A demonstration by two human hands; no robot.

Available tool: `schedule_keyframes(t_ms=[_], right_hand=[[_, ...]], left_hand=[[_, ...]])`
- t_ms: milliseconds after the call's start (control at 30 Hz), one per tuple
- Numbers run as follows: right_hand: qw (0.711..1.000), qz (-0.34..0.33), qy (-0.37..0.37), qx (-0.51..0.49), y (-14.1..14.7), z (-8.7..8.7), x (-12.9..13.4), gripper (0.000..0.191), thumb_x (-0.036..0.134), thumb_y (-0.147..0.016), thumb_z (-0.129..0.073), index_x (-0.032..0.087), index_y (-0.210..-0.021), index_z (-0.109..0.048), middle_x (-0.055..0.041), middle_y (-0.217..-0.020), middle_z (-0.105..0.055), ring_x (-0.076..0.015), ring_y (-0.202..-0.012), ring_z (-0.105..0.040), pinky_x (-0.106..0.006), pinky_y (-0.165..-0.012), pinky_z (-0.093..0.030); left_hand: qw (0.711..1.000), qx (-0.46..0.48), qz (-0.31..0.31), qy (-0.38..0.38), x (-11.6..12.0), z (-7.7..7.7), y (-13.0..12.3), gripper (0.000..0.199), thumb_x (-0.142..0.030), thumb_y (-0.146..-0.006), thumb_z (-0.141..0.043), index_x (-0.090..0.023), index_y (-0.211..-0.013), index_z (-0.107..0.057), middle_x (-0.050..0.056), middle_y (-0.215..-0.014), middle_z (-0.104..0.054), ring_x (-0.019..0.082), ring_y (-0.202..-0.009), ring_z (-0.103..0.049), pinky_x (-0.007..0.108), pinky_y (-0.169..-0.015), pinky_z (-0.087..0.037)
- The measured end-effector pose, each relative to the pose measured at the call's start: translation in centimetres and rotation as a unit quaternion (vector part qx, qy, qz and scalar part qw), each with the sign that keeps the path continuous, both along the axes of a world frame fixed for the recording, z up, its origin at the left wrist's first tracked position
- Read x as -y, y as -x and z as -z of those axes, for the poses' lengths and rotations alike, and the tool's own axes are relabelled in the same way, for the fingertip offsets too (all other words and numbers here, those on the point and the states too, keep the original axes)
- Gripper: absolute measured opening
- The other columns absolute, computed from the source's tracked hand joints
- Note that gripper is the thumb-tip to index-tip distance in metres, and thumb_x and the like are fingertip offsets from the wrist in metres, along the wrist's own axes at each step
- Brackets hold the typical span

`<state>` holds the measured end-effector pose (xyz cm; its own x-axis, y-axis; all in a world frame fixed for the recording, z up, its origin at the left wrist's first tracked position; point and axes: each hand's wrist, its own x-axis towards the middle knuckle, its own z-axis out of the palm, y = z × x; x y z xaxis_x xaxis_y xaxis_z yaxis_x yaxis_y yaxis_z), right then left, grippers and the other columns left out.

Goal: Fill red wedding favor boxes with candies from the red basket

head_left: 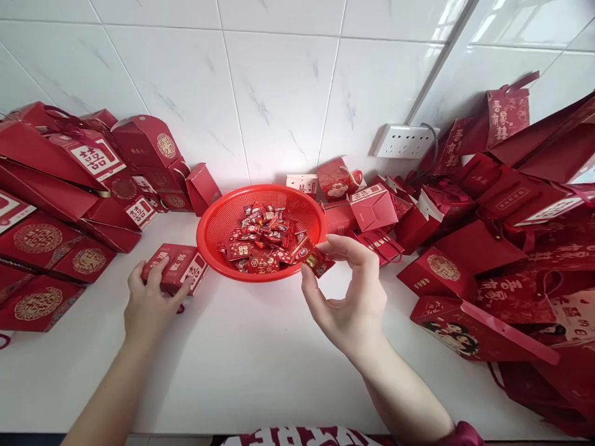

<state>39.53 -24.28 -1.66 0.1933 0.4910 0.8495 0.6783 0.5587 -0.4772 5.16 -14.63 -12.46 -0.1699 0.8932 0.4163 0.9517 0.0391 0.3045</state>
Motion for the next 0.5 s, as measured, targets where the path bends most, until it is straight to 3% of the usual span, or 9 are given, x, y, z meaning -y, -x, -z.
schedule_keyframes(t_ms=[200,367,500], right_hand=[[1.000,-0.012,0.020,-0.007,0.1,0.2,-0.4,0.058,0.009,-0.081,-0.071,0.022,-0.132,-0.047,-0.0056,-0.103,-0.065,-0.0204,-0.086,-0.065,-0.040,-0.077,-0.058],[1.000,-0.009,0.004,-0.004,-0.2,-0.4,-0.9,0.046,0.003,-0.084,-0.066,0.021,-0.125,-0.053,-0.0064,-0.103,-0.061,-0.0189,-0.090,-0.062,-0.034,-0.077,-0.057],[0.995,-0.073,0.062,-0.008,-0.8,-0.7,-0.7,0.027,0.003,-0.087,-0.064,0.021,-0.106,-0.061,-0.0042,-0.098,-0.064,-0.0159,-0.086,-0.062,-0.029,-0.073,-0.055]], left_hand=[[0.999,0.001,-0.018,-0.029,-4.2,0.0,2.1,0.076,-0.059,-0.080,-0.067,-0.029,-0.146,-0.046,0.018,-0.153,-0.034,0.048,-0.128,-0.051,0.068,-0.096,-0.050],[0.991,0.025,0.005,-0.132,-4.6,1.3,1.5,0.075,-0.050,-0.080,-0.070,-0.024,-0.146,-0.046,0.017,-0.154,-0.031,0.042,-0.139,-0.041,0.059,-0.110,-0.044],[0.983,0.042,0.039,-0.175,-4.7,2.0,1.5,0.072,-0.045,-0.080,-0.071,-0.022,-0.144,-0.046,0.016,-0.153,-0.031,0.037,-0.142,-0.037,0.051,-0.117,-0.038]])
